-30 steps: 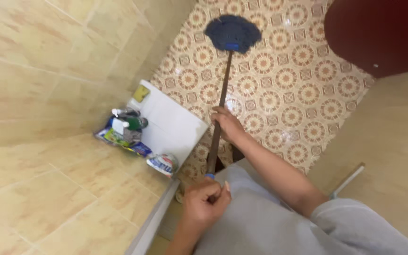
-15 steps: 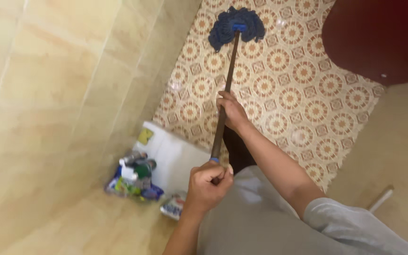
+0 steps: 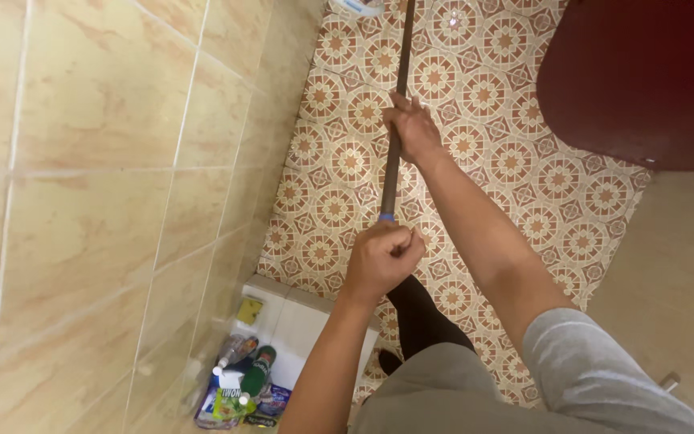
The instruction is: The person mops the patterned floor tiles using a mop with a blue head and a wooden handle.
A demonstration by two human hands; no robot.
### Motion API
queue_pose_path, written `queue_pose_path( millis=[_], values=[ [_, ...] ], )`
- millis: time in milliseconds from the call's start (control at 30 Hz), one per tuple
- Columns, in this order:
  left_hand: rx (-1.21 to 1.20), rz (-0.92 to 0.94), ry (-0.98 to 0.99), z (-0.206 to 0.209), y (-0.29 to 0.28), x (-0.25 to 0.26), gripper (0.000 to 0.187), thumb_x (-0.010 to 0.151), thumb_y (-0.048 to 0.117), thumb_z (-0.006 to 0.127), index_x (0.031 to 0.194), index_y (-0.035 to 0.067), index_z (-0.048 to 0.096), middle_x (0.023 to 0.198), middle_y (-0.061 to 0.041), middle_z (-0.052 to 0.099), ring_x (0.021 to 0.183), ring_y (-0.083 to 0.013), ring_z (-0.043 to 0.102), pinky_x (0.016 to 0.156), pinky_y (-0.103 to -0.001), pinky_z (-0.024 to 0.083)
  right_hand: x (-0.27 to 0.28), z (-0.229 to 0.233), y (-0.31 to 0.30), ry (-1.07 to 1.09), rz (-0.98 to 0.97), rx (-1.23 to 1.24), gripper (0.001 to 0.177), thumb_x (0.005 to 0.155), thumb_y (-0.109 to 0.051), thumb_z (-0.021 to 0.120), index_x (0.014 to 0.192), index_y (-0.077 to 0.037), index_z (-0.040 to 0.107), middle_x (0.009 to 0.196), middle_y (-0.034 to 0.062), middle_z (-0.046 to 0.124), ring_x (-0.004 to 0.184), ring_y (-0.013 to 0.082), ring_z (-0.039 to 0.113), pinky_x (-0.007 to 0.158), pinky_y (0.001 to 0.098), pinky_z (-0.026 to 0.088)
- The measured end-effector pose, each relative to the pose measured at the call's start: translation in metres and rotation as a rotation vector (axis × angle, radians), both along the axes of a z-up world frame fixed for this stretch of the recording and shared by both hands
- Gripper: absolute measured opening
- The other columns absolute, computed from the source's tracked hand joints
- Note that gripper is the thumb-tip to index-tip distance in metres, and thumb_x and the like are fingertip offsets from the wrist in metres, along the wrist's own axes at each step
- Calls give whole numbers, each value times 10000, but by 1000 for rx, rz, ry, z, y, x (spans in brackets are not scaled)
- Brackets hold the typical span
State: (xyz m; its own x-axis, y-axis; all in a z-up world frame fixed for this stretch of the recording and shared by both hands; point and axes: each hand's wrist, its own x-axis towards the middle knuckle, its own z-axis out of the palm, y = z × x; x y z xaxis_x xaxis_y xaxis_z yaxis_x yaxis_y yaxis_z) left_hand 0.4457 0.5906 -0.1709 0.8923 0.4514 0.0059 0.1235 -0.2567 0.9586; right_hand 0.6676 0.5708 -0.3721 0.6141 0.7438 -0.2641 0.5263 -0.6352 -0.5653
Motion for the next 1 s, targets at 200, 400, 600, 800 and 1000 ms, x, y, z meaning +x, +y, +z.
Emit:
queue_pose_path(
  millis=[200, 400, 600, 800, 1000],
  values=[
    [30, -35, 0, 10, -2, -14, 379, 903, 73, 738, 602, 44, 509, 541, -58, 507, 550, -199, 515, 525, -348, 408, -18, -7, -5, -36, -14, -18, 189, 722, 60, 763, 789, -98, 684, 1612, 164, 338, 1444, 498, 335, 1154, 466, 373],
    [78, -57, -13, 41, -38, -94, 417, 890, 66, 739, 567, 51, 477, 515, -76, 481, 510, -223, 508, 520, -370, 408, -107, 11, -32, 1303, -818, 571, 674, 902, -29, 627, 1516, -178, 392, 1256, 162, 593, 738, 121, 495, 632, 229, 458],
    [93, -52, 64, 88, -96, -212, 403, 861, 72, 763, 573, 39, 483, 520, -95, 495, 504, -265, 506, 504, -391, 417, -233, 65, -87, 1486, -801, 473, 749, 919, -69, 582, 1584, -273, 306, 1123, 150, 500, 657, 131, 435, 604, 271, 430],
    [-45, 41, 132, 129, -144, -315, 382, 802, 41, 800, 550, 26, 514, 506, -73, 517, 424, -199, 531, 418, -337, 417, -327, 137, -150, 447, 117, -46, 316, 984, -290, 625, 1218, -97, 535, 1532, 278, 198, 1230, 402, 342, 1031, 493, 371],
    [-36, 134, 124, 126, -135, -324, 420, 799, -5, 788, 562, 1, 443, 521, -63, 471, 406, -161, 417, 413, -317, 317, -333, 151, -139, -11, 261, -5, 283, 962, -313, 645, 1138, -94, 608, 1490, 392, 227, 1390, 600, 359, 1138, 621, 305]
  ],
)
